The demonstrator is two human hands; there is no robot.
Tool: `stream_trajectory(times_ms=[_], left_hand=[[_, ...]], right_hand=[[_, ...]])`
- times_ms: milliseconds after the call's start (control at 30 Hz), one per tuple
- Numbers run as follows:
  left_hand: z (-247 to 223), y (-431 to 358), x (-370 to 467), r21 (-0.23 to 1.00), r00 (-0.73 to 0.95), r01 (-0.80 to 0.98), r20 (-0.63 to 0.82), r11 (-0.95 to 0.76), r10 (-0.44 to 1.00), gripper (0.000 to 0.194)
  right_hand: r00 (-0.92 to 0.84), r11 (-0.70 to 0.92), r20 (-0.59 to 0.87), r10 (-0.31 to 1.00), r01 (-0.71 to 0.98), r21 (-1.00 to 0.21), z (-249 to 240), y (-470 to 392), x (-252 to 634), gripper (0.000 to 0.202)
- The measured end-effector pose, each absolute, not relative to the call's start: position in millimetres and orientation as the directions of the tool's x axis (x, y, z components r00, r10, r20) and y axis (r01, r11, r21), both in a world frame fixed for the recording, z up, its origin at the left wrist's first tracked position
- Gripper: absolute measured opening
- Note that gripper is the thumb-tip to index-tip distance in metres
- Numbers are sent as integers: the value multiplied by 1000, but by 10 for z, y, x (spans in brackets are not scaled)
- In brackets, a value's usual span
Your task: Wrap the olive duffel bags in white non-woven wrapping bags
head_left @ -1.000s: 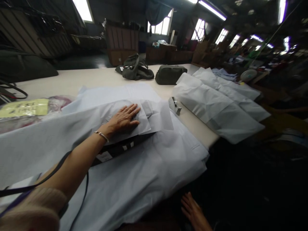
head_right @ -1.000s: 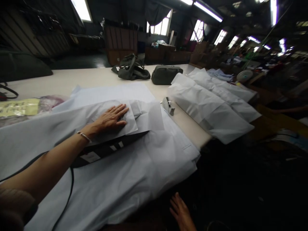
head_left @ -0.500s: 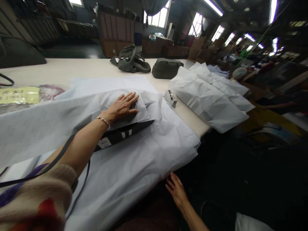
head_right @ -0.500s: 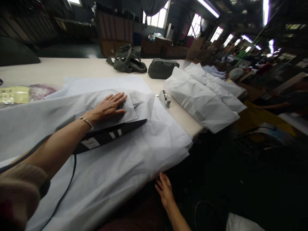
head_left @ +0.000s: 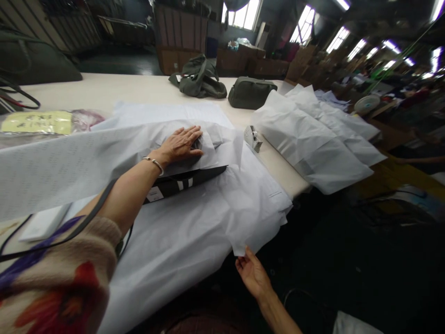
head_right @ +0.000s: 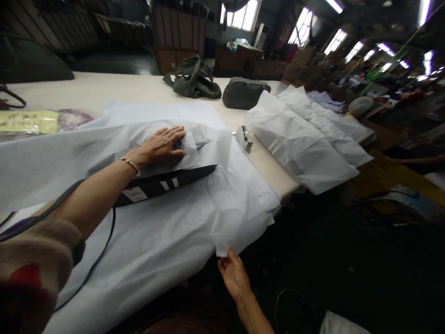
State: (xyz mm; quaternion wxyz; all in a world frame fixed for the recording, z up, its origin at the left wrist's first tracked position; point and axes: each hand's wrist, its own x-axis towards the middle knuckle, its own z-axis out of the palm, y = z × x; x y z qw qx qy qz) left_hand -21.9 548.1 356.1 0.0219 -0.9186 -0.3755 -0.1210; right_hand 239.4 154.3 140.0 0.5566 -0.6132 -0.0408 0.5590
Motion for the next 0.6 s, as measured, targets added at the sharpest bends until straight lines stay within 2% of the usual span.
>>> stream_trajectory(times_ms=[100, 267, 367, 533, 600], left_hand=[[3575, 5488, -204, 57, 680, 703, 235, -709, 694, 72], [3605, 5465, -188, 9, 686, 707, 230, -707, 690, 68], [3634, 5415, -189, -3, 694, 702, 230, -712, 682, 63], [3673, 5348, -195, 9, 695, 698, 232, -716, 681, 59], [3674, 5347, -194, 14, 697, 695, 234, -719, 678, 59]], right_hand=[[316, -384, -636, 704, -584, -715, 1545, 1528, 2376, 34], [356, -366, -661, 661, -616, -698, 1642, 1721, 2308, 46], [315, -394, -682, 660, -628, -671, 1694, 1784, 2331, 47], [328, -341, -504, 799, -443, -829, 1915, 1787, 2459, 34], [332, -307, -456, 826, -414, -857, 1975, 1794, 2489, 32]])
